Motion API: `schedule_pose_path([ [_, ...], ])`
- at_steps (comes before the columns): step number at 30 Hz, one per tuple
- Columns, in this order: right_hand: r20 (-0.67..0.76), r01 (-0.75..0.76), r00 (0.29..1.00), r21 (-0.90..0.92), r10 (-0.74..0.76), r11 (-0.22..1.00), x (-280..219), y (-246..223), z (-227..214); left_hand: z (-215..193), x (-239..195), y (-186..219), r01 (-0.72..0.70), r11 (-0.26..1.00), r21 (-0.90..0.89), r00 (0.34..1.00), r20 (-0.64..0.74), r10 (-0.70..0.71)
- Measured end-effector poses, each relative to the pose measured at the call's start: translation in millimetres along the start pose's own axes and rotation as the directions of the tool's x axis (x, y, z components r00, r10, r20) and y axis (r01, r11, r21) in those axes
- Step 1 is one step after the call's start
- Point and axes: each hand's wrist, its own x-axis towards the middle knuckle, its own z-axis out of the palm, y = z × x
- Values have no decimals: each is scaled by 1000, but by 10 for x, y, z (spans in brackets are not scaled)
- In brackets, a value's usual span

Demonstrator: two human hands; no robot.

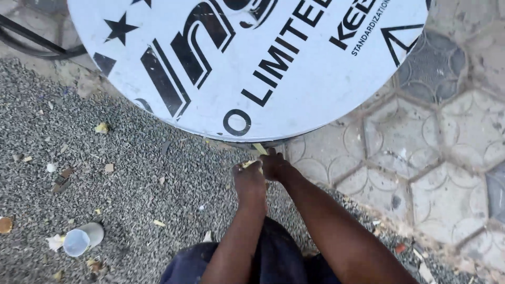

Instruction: Peeling protective tape and sanding the edges of a circular sign

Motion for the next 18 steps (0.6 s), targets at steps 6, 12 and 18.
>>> schedule_pose_path([
  [6, -86, 17, 996, 203, 0, 979, -163, 97, -800, 263, -197, 433, -93, 987, 133, 980, 187, 67],
  [12, -60, 9, 998, 487, 23, 873, -702, 414, -1433, 460, 23, 322, -96, 967, 235, 973, 227, 41],
  [18, -284, 186, 930, 912, 235, 366, -2038, 299, -1620, 879, 66, 220, -42, 998, 56, 948, 316, 22],
])
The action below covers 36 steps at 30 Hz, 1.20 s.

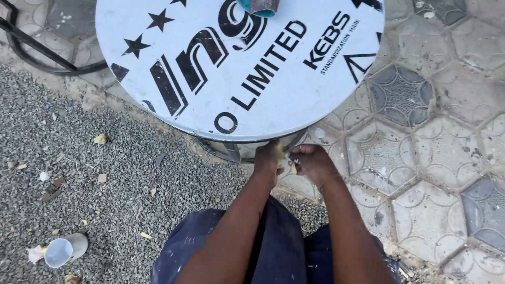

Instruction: Peeling protective tape and sanding the edges of a circular sign

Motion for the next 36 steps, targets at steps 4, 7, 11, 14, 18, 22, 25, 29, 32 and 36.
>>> schedule_pose_path([
  [4, -14, 201, 971, -488, -238, 849, 162, 257, -31, 251, 254, -270, -76, 997, -1, 985, 154, 75],
  [7, -190, 120, 954, -462, -230, 879, 39, 24, -37, 378, 28, -246, -61, 987, -147, 984, 160, 84],
  [11, -191, 368, 808, -574, -557, 731, -53, -4, 32, 459, 67, -277, 16, 939, -343, 986, 160, 42],
  [14, -171, 446, 819, -408, -547, 796, -257, -210, 38, 522, -36, -196, 30, 925, -378, 982, 183, 43],
  [18, -106, 324, 943, 83, -314, 943, -175, -243, 11, 447, -279, -34, -8, 958, -287, 963, 257, 85],
  [22, -147, 157, 982, 289, -118, 944, -98, -320, -112, 447, -548, 86, -47, 974, -220, 947, 300, 113],
  [25, -261, 234, 959, 519, -109, 822, 48, -306, -289, 429, -630, 105, -94, 983, -160, 931, 337, 144],
  [29, -179, 278, 959, 747, -221, 604, -85, -390, -517, 387, -398, 10, -71, 956, -286, 875, 442, 197],
  [32, 53, 117, 925, 902, -375, 417, -39, -366, -559, 377, -509, 81, -70, 919, -388, 823, 499, 273],
  [36, 179, -37, 845, 960, -504, 279, 152, -327, -548, 350, -685, 159, -70, 873, -483, 781, 518, 349],
])
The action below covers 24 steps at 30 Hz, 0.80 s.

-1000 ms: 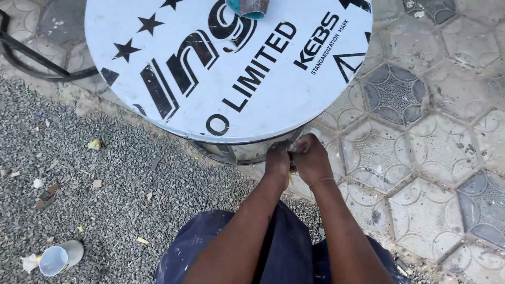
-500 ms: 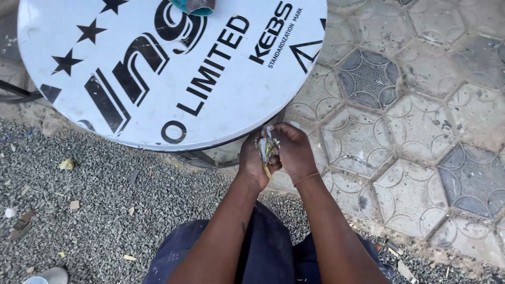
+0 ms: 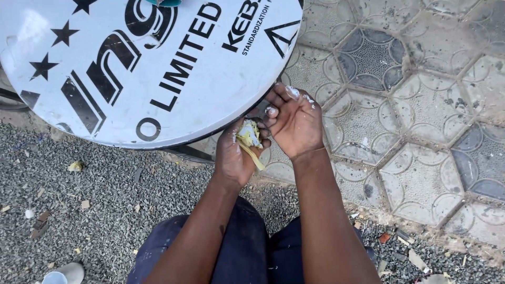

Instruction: Peeling protective tape and sanding the edges of a circular sign

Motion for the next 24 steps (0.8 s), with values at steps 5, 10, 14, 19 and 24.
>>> schedule_pose_path([
  [5, -54, -4, 999, 32, 5, 999, 82, 100, 148, -293, 99, 43, -7, 999, -47, 1000, 13, 8],
  [10, -68, -11, 998, 96, 18, 995, 192, 137, 160, -436, 126, 105, -19, 995, -101, 999, 29, 22],
  [14, -64, -74, 995, 41, 77, 996, 203, 28, 332, -308, 33, 150, 4, 994, -110, 999, 42, 1],
  [19, -65, -139, 988, 16, 139, 990, 218, 1, 297, -343, 39, 123, 18, 994, -109, 1000, 13, -17],
  [24, -94, -161, 982, 34, 163, 986, 190, -56, 354, -292, 15, 138, 17, 994, -105, 1000, 20, -15],
])
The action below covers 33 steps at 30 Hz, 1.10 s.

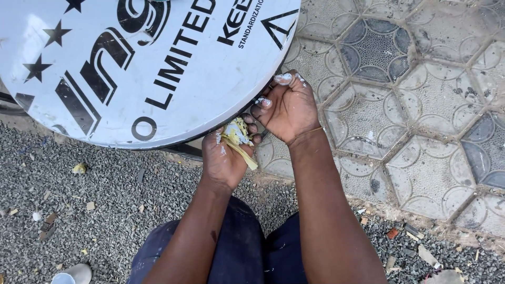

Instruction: Peeling protective tape and sanding the edges of a circular sign

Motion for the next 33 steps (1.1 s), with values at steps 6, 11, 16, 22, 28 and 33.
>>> schedule_pose_path([
  [6, -117, 60, 991, -36, -64, 998, 71, 37, -160, -134, 35, -24, -17, 1000, -14, 999, 35, 18],
  [11, -199, 391, 821, -488, -535, 781, -79, -3, 55, 12, -18, -3, -37, 998, -48, 998, 54, 39],
  [16, 17, 508, 551, -800, -834, 319, -151, 126, 75, 98, -4, -36, -38, 985, -170, 997, 61, 49],
  [22, 263, 372, 476, -925, -839, -79, -349, 143, 196, 122, 79, -41, -27, 981, -191, 997, 61, 39],
  [28, 325, 418, 410, -897, -852, -141, -365, 191, 193, 61, 204, -99, -19, 977, -211, 999, 34, 27],
  [33, 429, 399, 374, -875, -823, -275, -349, 145, 209, -38, 275, -180, 14, 978, -209, 999, 32, -7],
])
